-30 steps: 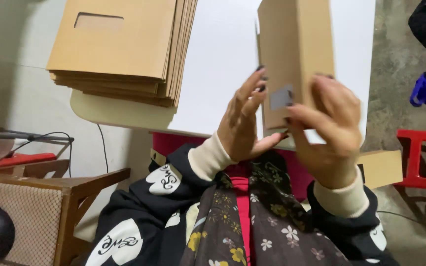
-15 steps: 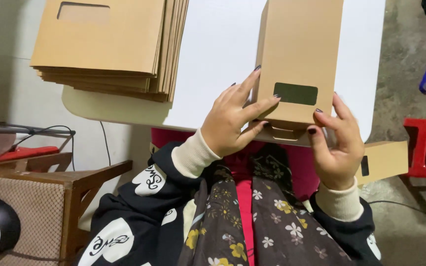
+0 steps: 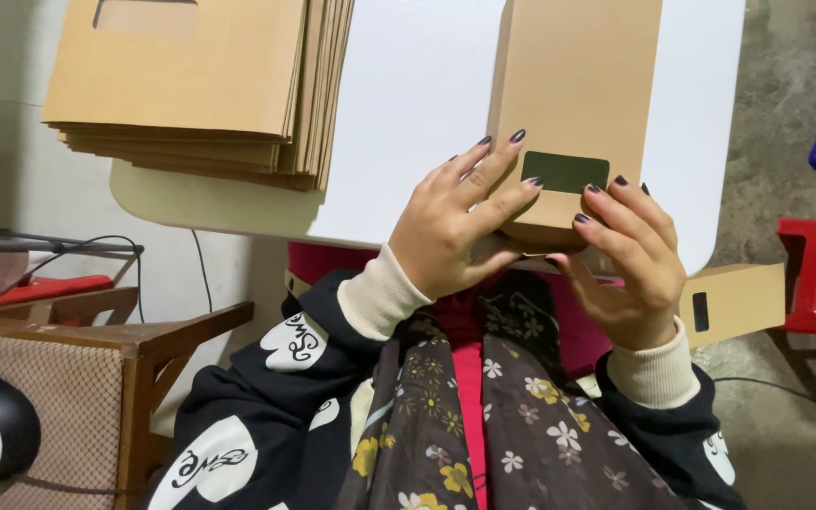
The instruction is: Folding and assembling a cardboard box from a flat cutout
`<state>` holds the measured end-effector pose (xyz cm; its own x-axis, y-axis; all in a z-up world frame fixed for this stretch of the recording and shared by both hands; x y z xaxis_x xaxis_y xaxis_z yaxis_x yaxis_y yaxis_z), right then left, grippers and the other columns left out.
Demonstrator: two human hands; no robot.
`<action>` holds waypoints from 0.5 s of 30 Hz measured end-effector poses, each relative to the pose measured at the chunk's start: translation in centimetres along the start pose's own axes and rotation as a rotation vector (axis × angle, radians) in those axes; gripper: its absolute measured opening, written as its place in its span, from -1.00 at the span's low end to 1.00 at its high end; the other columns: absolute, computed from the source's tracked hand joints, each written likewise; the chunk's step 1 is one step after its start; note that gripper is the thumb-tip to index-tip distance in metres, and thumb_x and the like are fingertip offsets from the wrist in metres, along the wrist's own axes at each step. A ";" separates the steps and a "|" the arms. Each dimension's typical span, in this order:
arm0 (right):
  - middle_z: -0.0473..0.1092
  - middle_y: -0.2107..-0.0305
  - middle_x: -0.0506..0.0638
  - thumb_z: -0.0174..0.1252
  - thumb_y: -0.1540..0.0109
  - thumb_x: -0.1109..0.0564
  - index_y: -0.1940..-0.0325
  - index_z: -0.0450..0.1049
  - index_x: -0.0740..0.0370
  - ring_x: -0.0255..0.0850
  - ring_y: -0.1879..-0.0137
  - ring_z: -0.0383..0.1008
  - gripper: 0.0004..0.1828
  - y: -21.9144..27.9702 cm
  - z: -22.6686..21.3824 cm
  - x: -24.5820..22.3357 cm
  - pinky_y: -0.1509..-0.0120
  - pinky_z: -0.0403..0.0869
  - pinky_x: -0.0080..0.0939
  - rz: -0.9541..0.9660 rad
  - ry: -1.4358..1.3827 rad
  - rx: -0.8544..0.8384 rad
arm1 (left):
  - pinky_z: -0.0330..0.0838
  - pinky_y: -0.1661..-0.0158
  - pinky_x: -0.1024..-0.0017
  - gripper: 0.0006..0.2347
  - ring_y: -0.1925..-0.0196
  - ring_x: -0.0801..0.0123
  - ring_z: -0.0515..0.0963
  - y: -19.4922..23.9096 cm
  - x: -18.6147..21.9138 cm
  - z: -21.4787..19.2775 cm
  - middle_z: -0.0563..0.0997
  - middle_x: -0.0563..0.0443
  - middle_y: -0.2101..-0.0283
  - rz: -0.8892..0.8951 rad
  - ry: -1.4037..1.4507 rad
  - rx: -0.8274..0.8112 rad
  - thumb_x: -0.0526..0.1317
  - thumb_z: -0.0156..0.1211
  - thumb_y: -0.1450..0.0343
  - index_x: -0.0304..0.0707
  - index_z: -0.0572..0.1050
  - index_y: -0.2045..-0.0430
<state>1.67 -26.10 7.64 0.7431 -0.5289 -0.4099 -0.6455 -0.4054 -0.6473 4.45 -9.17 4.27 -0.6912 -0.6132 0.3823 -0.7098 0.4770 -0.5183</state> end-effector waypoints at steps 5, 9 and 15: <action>0.47 -0.10 0.34 0.34 -0.32 0.27 -0.04 0.49 0.38 0.28 -0.23 0.45 -0.75 0.0 0.3 0.1 -0.40 0.44 0.19 -0.035 0.062 0.062 | 0.52 -0.26 -0.04 -0.52 -0.40 -0.22 0.48 -0.2 0.0 -0.4 0.27 -0.14 -0.47 -0.043 0.027 0.035 -0.03 0.38 -0.47 -0.03 0.40 -0.27; 0.52 0.00 0.29 0.27 -0.38 0.23 0.08 0.53 0.34 0.24 -0.09 0.49 -0.90 -0.1 0.2 0.2 -0.25 0.50 0.14 -0.054 0.072 0.175 | 0.55 -0.28 0.01 -0.65 -0.29 -0.18 0.57 -0.4 -0.1 -0.7 0.35 -0.11 -0.41 -0.039 0.076 0.119 -0.22 0.38 -0.49 -0.08 0.48 -0.17; 0.49 -0.07 0.39 0.43 -0.33 0.21 -0.05 0.51 0.35 0.37 -0.18 0.47 -0.71 0.9 -1.6 2.0 -0.35 0.52 0.33 -0.116 0.100 0.101 | 0.64 -0.15 0.04 -0.78 -0.12 -0.08 0.66 -0.8 0.1 -1.6 0.43 -0.15 -0.32 0.072 -0.002 0.152 -0.21 0.31 -0.57 -0.15 0.52 -0.08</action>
<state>2.30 -28.75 7.26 0.7871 -0.5564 -0.2661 -0.5319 -0.3940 -0.7496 4.71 -8.62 5.99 -0.7394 -0.5820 0.3384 -0.6294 0.4191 -0.6544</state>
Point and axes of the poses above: each hand's wrist, its own y-axis away from the middle knuckle, its own z-axis out of the palm, x = y × z, the point moved 9 cm from there along -y, towards the middle knuckle
